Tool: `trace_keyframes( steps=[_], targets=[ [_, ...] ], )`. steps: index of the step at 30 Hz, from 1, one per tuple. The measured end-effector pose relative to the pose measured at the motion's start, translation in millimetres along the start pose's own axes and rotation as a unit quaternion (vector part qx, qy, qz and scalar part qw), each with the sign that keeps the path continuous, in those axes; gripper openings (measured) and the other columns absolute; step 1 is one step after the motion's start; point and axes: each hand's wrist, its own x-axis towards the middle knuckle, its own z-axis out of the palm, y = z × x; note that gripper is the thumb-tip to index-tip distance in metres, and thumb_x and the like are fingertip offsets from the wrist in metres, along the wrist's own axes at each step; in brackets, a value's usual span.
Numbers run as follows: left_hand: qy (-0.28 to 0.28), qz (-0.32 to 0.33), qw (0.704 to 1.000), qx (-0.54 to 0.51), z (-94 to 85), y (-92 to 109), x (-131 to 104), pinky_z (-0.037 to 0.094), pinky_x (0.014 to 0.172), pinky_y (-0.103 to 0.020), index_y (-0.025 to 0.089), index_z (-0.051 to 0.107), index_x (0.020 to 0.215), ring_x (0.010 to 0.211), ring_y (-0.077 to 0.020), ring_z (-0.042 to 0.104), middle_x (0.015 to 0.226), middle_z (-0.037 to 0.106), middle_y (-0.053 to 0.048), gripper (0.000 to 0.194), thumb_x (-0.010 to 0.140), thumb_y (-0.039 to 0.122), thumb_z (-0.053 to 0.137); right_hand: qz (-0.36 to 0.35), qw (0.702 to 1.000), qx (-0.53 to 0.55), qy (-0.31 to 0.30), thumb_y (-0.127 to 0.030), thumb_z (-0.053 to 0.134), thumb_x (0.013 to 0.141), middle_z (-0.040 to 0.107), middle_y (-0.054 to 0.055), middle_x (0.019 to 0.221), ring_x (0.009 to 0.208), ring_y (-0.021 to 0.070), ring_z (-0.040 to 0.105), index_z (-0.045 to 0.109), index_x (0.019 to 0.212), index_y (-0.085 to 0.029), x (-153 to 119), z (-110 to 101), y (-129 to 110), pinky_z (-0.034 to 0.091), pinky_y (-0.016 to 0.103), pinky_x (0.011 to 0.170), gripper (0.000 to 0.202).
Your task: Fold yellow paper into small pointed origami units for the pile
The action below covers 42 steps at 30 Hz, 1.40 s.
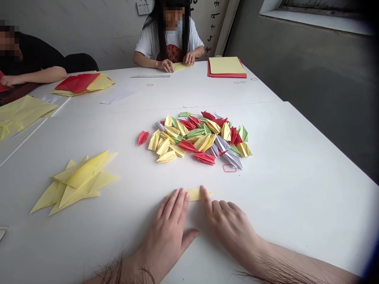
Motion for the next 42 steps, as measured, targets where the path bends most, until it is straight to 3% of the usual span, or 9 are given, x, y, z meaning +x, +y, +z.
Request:
trace_keyframes(
  steps=[8,13,21,27,31,35,38,40,42],
  targets=[
    [0.009,-0.008,1.0,-0.011,3.0,1,-1,0.036,0.106,-0.038,0.008,0.035,0.141,0.133,-0.0267,0.036,0.145,0.041,-0.012,0.066,0.09,0.05,0.042,0.038,0.993,0.107,-0.042,-0.005,0.043,0.083,0.058,0.001,0.059,0.045,0.014,0.051,0.047,0.127,-0.006,5,-6,23,0.033,0.028,0.042,0.045],
    [0.022,-0.014,0.999,-0.028,6.5,2,-3,0.038,0.104,-0.04,0.007,0.04,0.138,0.131,-0.0281,0.04,0.141,0.045,-0.015,0.063,0.09,0.048,0.044,0.021,0.984,0.178,-0.001,-0.01,0.04,0.088,0.061,0.013,0.093,0.08,0.0226,0.059,0.047,0.123,-0.008,30,-16,25,0.049,0.032,0.061,0.036],
    [0.024,-0.039,0.983,-0.175,-4.1,-7,5,0.042,0.096,-0.043,0.014,0.044,0.132,0.117,-0.0267,0.05,0.128,0.055,-0.015,0.045,0.092,0.033,0.044,0.073,0.924,0.369,-0.071,-0.008,0.058,0.081,0.057,0.006,0.089,0.081,0.0186,0.057,0.056,0.09,-0.017,34,-4,31,0.051,0.031,0.067,0.012],
    [0.052,-0.179,0.919,-0.348,0.8,-22,20,0.051,0.079,-0.034,0.021,0.051,0.115,0.086,-0.0174,0.058,0.104,0.059,-0.006,0.03,0.086,0.027,0.053,0.034,0.905,0.418,-0.068,-0.006,0.054,0.083,0.057,0.005,0.084,0.079,0.0172,0.056,0.058,0.081,-0.018,38,-3,38,0.05,0.029,0.068,0.013],
    [0.022,-0.191,0.916,-0.352,-2.1,-24,27,0.049,0.073,-0.032,0.021,0.055,0.104,0.081,-0.018,0.057,0.09,0.058,-0.003,0.029,0.077,0.026,0.063,0.003,0.913,0.399,-0.084,-0.005,0.054,0.083,0.058,0.004,0.081,0.075,0.0166,0.055,0.057,0.079,-0.017,40,-5,39,0.048,0.027,0.065,0.013],
    [-0.048,-0.192,0.911,-0.361,-15.0,-27,33,0.039,0.056,-0.025,0.02,0.052,0.065,0.064,-0.0148,0.05,0.07,0.053,0.002,0.016,0.072,0.028,0.064,-0.053,0.924,0.374,-0.068,-0.009,0.052,0.086,0.059,0.006,0.084,0.078,0.0177,0.055,0.057,0.081,-0.017,43,-9,42,0.048,0.03,0.069,0.01],
    [-0.062,-0.222,0.86,-0.456,-22.9,-31,46,0.029,0.05,-0.023,0.019,0.044,0.055,0.052,-0.0105,0.038,0.055,0.042,0.005,0.03,0.073,0.033,0.062,0.025,0.907,0.418,0.052,-0.02,0.055,0.087,0.058,0.009,0.1,0.091,0.0203,0.055,0.055,0.1,-0.018,53,-16,46,0.048,0.035,0.075,0.013],
    [-0.011,-0.246,0.796,-0.553,-24.8,-31,57,0.03,0.052,-0.022,0.018,0.045,0.058,0.053,-0.0097,0.039,0.055,0.041,0.006,0.031,0.076,0.038,0.06,0.157,0.848,0.485,0.146,-0.031,0.057,0.087,0.057,0.01,0.106,0.093,0.0202,0.055,0.05,0.11,-0.019,63,-19,50,0.048,0.034,0.074,0.027],
    [0.048,-0.254,0.728,-0.635,-23.3,-30,67,0.033,0.055,-0.022,0.017,0.046,0.062,0.057,-0.0096,0.041,0.059,0.044,0.005,0.032,0.076,0.041,0.062,0.245,0.768,0.575,0.144,-0.042,0.06,0.083,0.059,0.008,0.101,0.086,0.0188,0.056,0.052,0.106,-0.018,73,-19,51,0.048,0.031,0.07,0.034]
  ],
)
